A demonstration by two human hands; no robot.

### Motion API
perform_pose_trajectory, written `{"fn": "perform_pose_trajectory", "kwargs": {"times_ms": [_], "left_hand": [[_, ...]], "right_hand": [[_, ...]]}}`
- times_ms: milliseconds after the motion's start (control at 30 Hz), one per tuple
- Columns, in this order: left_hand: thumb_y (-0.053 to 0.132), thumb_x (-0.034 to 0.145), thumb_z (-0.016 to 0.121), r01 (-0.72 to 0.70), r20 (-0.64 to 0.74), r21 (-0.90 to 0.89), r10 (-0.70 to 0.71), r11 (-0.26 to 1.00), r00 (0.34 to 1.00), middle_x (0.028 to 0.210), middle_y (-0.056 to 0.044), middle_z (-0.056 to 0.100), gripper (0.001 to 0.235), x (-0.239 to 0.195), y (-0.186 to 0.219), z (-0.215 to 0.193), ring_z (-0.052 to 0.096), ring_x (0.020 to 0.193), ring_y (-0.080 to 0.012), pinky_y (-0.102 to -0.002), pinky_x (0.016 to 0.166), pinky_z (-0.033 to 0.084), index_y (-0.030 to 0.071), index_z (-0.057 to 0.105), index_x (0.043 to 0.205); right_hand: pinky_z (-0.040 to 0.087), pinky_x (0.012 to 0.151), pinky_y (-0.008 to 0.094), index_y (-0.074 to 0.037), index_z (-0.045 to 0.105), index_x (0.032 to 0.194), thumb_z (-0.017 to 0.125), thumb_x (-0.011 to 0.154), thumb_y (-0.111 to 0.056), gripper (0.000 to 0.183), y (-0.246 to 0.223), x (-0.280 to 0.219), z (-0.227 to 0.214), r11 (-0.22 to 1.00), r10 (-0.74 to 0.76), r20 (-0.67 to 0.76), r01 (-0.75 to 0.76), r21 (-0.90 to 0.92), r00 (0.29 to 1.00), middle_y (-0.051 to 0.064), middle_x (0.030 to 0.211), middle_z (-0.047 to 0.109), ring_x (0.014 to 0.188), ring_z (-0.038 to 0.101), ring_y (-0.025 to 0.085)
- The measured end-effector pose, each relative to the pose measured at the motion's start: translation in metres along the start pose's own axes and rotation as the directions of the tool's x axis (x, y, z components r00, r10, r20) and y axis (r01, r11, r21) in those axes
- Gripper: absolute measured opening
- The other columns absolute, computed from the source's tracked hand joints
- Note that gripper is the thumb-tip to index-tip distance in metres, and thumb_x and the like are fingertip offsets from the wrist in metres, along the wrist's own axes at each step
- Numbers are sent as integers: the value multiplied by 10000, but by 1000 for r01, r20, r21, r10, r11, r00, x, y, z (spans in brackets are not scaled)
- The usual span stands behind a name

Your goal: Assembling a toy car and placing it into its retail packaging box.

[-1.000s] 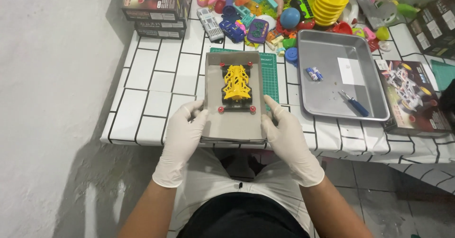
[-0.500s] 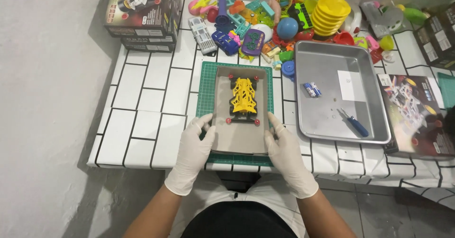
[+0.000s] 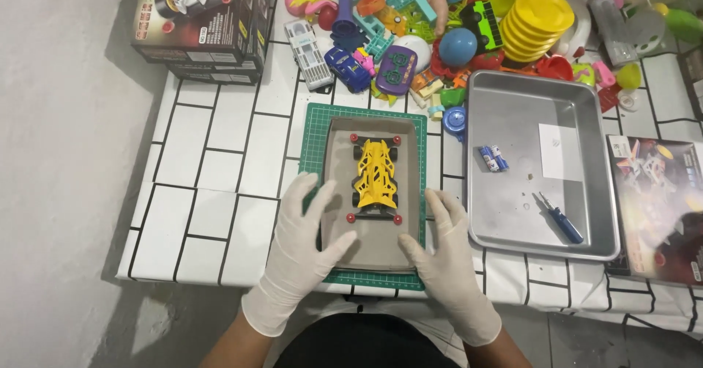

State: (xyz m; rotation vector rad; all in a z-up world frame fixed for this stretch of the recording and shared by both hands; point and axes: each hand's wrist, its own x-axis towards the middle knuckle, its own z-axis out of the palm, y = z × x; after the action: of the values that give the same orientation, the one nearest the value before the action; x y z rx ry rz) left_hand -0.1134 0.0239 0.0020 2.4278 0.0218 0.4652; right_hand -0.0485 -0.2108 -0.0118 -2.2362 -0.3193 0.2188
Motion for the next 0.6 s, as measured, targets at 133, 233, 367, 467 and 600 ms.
{"fn": "perform_pose_trajectory", "kwargs": {"times_ms": [133,233,367,467,600], "left_hand": [[598,755,791,-106,262,303,24,947,965,1612,-242,253,962,22,0,7,154,1511,-461,-605,1211,129,42,452,1462],[676,688,758,-196,308,480,45,855,950,1642,-252,216,1099,36,7,11,137,1524,-465,-607,1209,118,46,382,1505],[469,711,867,-43,459,378,-147,925,876,1654,-269,212,940,58,26,1,67,1543,-460,-655,1194,35,-13,494,1427],[482,711,859,-48,477,401,-164,915,863,1654,-262,209,917,63,23,5,48,1551,-448,-656,1198,17,-9,517,1407],[468,722,835,-59,488,410,-164,910,857,1654,-251,217,832,66,18,9,44,1556,-433,-651,1200,24,26,563,1373]], "right_hand": [[198,1212,558,-100,441,1497,829,799,-322,829,-8,22,-5,935,-164,96,186,-302,982,278,1639,210,1548,149,434],[166,1204,590,-82,478,1494,831,783,-430,866,-28,34,-5,877,-131,172,195,-440,976,290,1667,133,1561,19,475],[155,1235,567,-39,518,1476,867,783,-379,847,-67,50,-8,821,122,230,32,-570,966,298,1674,120,1560,5,511],[80,1244,557,-77,537,1470,854,765,-475,869,-60,59,-1,773,99,227,69,-631,969,280,1691,96,1562,-5,506],[-2,1251,545,-128,560,1456,814,765,-561,854,-52,62,7,731,101,246,96,-675,964,241,1708,73,1572,-23,484]]}}
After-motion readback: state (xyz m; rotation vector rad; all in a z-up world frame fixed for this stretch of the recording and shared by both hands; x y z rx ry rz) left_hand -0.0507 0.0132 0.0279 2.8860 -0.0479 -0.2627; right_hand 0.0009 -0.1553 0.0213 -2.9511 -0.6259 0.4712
